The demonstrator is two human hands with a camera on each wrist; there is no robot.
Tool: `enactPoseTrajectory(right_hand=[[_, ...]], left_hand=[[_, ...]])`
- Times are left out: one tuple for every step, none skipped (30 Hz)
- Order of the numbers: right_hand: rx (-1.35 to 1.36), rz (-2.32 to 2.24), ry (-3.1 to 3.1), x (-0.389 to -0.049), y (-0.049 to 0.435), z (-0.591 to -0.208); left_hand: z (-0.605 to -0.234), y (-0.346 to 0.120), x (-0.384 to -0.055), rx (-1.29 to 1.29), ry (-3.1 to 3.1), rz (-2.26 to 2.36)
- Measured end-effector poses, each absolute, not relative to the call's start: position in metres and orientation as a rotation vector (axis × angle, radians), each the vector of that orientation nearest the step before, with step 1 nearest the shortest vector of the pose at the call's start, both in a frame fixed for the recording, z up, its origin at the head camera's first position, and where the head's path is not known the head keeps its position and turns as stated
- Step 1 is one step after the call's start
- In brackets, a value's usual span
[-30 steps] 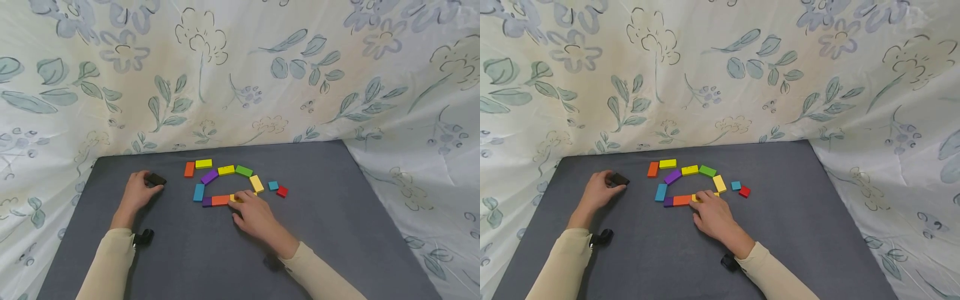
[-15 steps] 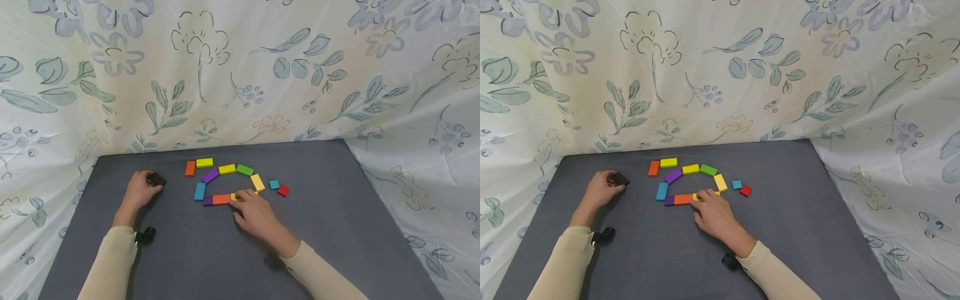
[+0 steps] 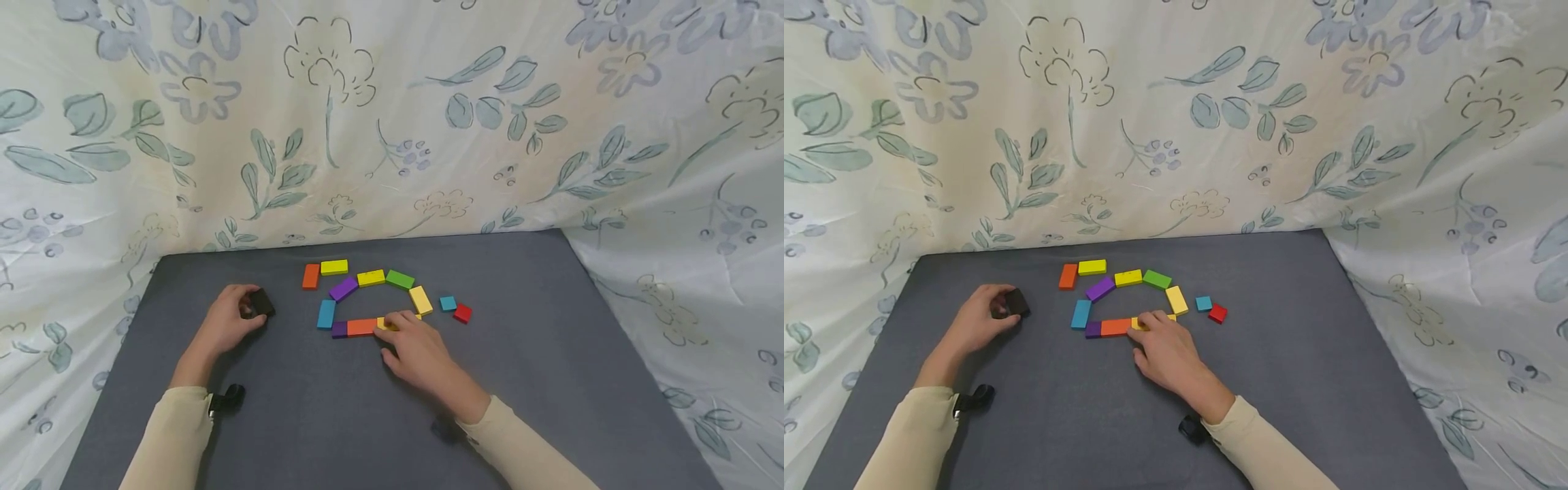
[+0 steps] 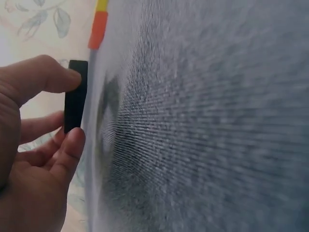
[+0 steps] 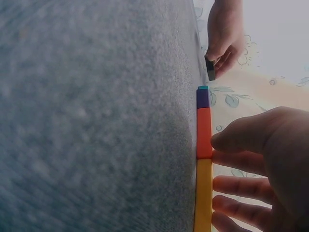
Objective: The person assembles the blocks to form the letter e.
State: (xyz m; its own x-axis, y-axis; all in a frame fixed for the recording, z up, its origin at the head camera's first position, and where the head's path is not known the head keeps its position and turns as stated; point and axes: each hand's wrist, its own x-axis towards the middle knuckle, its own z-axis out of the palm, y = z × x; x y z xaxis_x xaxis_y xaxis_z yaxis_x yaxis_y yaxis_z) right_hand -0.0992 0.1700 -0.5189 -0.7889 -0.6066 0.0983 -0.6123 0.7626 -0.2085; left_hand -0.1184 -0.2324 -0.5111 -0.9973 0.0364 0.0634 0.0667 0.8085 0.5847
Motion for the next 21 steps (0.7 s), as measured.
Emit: enactPoseTrajectory(right_hand=[[1.013,0.363,-2.925,-0.099,0.17,-0.519],[1.014,0.365,-2.923,-0.099,0.17,-0.519],[1.014,0.366,-2.921,-0.099,0.17,-0.52],[1.013,0.368,-2.92,-0.099,0.17,-0.52],[1.011,0.367,-2.919,-0.099,0.17,-0.52],[1.011,0.366,-2.919,-0.099,0.17,-0.521],[1.01,0.364,-2.919,-0.099,0.17,-0.521],[1.01,0.361,-2.918,-0.099,0.17,-0.522],[1.01,0.358,-2.916,-0.099,0.171,-0.522],[1.011,0.356,-2.913,-0.099,0.171,-0.522],[1.012,0.352,-2.91,-0.099,0.171,-0.522],[1.014,0.35,-2.906,-0.099,0.171,-0.522],[1.015,0.35,-2.902,-0.099,0.172,-0.522],[1.017,0.349,-2.899,-0.099,0.172,-0.522],[1.02,0.35,-2.898,-0.098,0.172,-0.521],[1.022,0.352,-2.898,-0.098,0.172,-0.521],[1.024,0.353,-2.9,-0.098,0.172,-0.521],[1.027,0.356,-2.902,-0.098,0.172,-0.52],[1.028,0.357,-2.902,-0.098,0.172,-0.52],[1.029,0.357,-2.902,-0.098,0.172,-0.52],[1.03,0.359,-2.902,-0.098,0.172,-0.52]], left_hand=[[-0.51,-0.231,-0.116,-0.095,-2.947,-0.955],[-0.509,-0.23,-0.113,-0.106,-2.952,-0.955],[-0.508,-0.229,-0.111,-0.114,-2.955,-0.957],[-0.506,-0.227,-0.109,-0.125,-2.957,-0.957],[-0.505,-0.226,-0.106,-0.136,-2.958,-0.959],[-0.504,-0.225,-0.104,-0.15,-2.96,-0.956],[-0.504,-0.224,-0.102,-0.165,-2.963,-0.956],[-0.503,-0.222,-0.1,-0.183,-2.964,-0.955],[-0.502,-0.221,-0.098,-0.203,-2.964,-0.955],[-0.501,-0.22,-0.096,-0.225,-2.963,-0.958],[-0.5,-0.218,-0.094,-0.244,-2.96,-0.958],[-0.499,-0.217,-0.092,-0.26,-2.957,-0.957],[-0.498,-0.216,-0.09,-0.273,-2.952,-0.957],[-0.498,-0.214,-0.088,-0.284,-2.948,-0.953],[-0.497,-0.213,-0.086,-0.29,-2.945,-0.955],[-0.496,-0.212,-0.084,-0.295,-2.943,-0.955],[-0.496,-0.21,-0.082,-0.298,-2.942,-0.952],[-0.496,-0.209,-0.08,-0.305,-2.94,-0.955],[-0.495,-0.207,-0.078,-0.314,-2.939,-0.96],[-0.495,-0.206,-0.077,-0.322,-2.938,-0.964],[-0.495,-0.204,-0.075,-0.331,-2.934,-0.971]])
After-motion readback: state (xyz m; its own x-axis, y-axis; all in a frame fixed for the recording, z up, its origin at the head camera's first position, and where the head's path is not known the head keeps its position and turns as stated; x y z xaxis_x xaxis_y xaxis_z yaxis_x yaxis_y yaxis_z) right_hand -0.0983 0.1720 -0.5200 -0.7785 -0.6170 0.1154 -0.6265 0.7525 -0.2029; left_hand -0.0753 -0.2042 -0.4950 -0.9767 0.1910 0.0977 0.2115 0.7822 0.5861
